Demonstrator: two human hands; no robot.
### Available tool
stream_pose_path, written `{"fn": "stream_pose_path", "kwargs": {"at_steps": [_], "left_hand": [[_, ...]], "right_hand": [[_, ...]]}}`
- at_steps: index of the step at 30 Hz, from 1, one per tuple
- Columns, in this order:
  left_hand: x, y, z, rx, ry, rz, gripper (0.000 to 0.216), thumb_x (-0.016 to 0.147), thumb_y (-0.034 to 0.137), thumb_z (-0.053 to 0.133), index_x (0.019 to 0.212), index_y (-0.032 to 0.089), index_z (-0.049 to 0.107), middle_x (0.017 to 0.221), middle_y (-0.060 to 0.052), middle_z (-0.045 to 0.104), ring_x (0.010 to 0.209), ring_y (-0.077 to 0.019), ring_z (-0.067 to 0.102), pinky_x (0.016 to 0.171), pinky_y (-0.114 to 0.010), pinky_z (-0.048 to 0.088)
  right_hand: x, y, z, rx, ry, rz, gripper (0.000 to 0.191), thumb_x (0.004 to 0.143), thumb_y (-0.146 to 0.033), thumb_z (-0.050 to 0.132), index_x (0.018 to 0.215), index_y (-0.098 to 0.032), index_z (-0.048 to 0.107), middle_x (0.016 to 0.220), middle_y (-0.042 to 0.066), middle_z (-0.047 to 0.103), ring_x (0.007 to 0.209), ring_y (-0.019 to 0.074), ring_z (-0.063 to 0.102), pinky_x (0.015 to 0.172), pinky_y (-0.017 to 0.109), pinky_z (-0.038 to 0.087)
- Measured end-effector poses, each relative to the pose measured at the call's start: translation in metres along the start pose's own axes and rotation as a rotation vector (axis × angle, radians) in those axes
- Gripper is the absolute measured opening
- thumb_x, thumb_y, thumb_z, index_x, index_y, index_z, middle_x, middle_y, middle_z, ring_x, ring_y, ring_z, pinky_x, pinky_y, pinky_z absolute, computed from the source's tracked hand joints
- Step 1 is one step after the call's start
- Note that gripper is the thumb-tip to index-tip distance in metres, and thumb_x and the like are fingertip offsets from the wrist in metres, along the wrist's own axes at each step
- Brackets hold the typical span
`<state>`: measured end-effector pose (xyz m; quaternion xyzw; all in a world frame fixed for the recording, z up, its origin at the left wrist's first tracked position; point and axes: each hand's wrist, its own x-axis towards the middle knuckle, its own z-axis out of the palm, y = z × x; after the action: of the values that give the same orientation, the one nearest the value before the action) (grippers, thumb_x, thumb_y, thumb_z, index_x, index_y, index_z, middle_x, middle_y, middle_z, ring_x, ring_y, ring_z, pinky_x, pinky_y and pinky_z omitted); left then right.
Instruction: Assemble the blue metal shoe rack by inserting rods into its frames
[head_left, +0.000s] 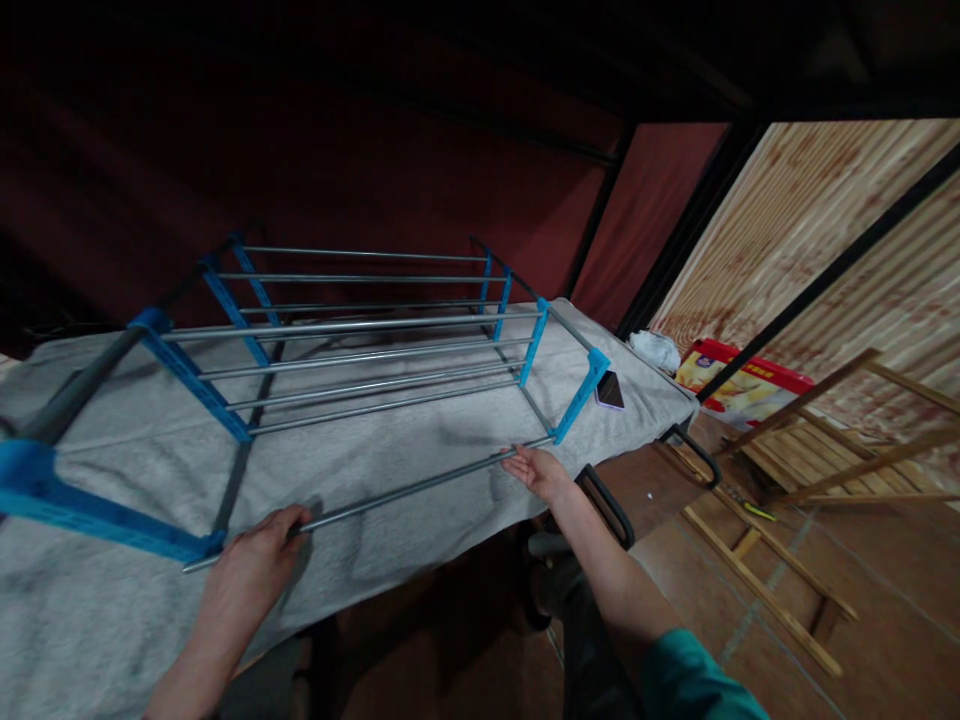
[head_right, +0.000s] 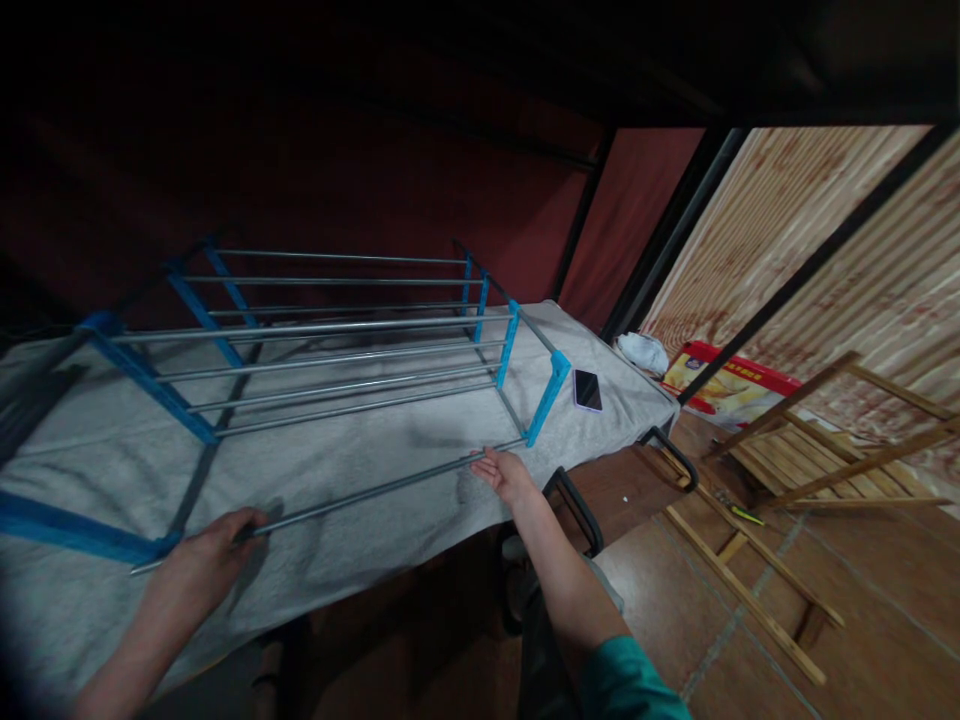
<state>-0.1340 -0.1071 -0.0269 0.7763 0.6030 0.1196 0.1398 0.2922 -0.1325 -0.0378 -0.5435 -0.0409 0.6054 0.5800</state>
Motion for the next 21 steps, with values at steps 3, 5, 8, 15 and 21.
{"fn": "stream_pose_path", "kwargs": {"at_steps": [3, 5, 8, 15, 21], "left_hand": [[0.000, -0.001, 0.000, -0.036, -0.010, -0.012, 0.031, 0.083, 0.032, 0.038, 0.103, 0.020, 0.057, 0.110, -0.011, 0.066, 0.092, -0.0278, 0.065, 0.085, -0.039, 0.046], [0.001, -0.002, -0.001, -0.074, -0.025, -0.015, 0.030, 0.082, 0.033, 0.039, 0.101, 0.019, 0.057, 0.106, -0.011, 0.067, 0.091, -0.0274, 0.065, 0.084, -0.038, 0.047], [0.002, -0.004, 0.000, -0.087, -0.040, -0.018, 0.030, 0.080, 0.034, 0.040, 0.100, 0.019, 0.058, 0.105, -0.011, 0.068, 0.092, -0.0277, 0.065, 0.084, -0.037, 0.047], [-0.004, 0.012, -0.001, 0.051, 0.026, 0.082, 0.028, 0.087, 0.026, 0.035, 0.102, 0.018, 0.057, 0.105, -0.011, 0.067, 0.098, -0.0266, 0.063, 0.088, -0.036, 0.045], [-0.021, 0.049, -0.009, 0.197, 0.101, 0.040, 0.030, 0.084, 0.007, 0.034, 0.100, 0.016, 0.059, 0.096, -0.011, 0.065, 0.094, -0.0242, 0.061, 0.085, -0.036, 0.043]], "right_hand": [[-0.001, 0.000, 0.000, 0.001, -0.002, -0.007, 0.010, 0.090, -0.009, 0.053, 0.082, -0.013, 0.059, 0.071, 0.009, 0.071, 0.060, 0.0145, 0.068, 0.065, 0.026, 0.060], [-0.001, 0.001, -0.001, 0.001, 0.001, -0.012, 0.010, 0.089, -0.009, 0.054, 0.082, -0.013, 0.059, 0.070, 0.008, 0.071, 0.059, 0.0139, 0.068, 0.064, 0.025, 0.060], [-0.002, 0.001, -0.001, 0.006, 0.011, -0.022, 0.010, 0.090, -0.010, 0.054, 0.082, -0.013, 0.059, 0.070, 0.008, 0.070, 0.058, 0.0135, 0.068, 0.064, 0.024, 0.060], [-0.007, 0.002, 0.000, -0.005, 0.019, -0.029, 0.016, 0.092, -0.010, 0.050, 0.077, -0.015, 0.057, 0.061, 0.004, 0.066, 0.059, 0.0131, 0.068, 0.068, 0.024, 0.060], [-0.009, 0.016, 0.005, -0.046, -0.087, 0.058, 0.013, 0.087, -0.005, 0.053, 0.081, -0.014, 0.060, 0.073, 0.009, 0.071, 0.072, 0.0166, 0.073, 0.071, 0.026, 0.061]]}}
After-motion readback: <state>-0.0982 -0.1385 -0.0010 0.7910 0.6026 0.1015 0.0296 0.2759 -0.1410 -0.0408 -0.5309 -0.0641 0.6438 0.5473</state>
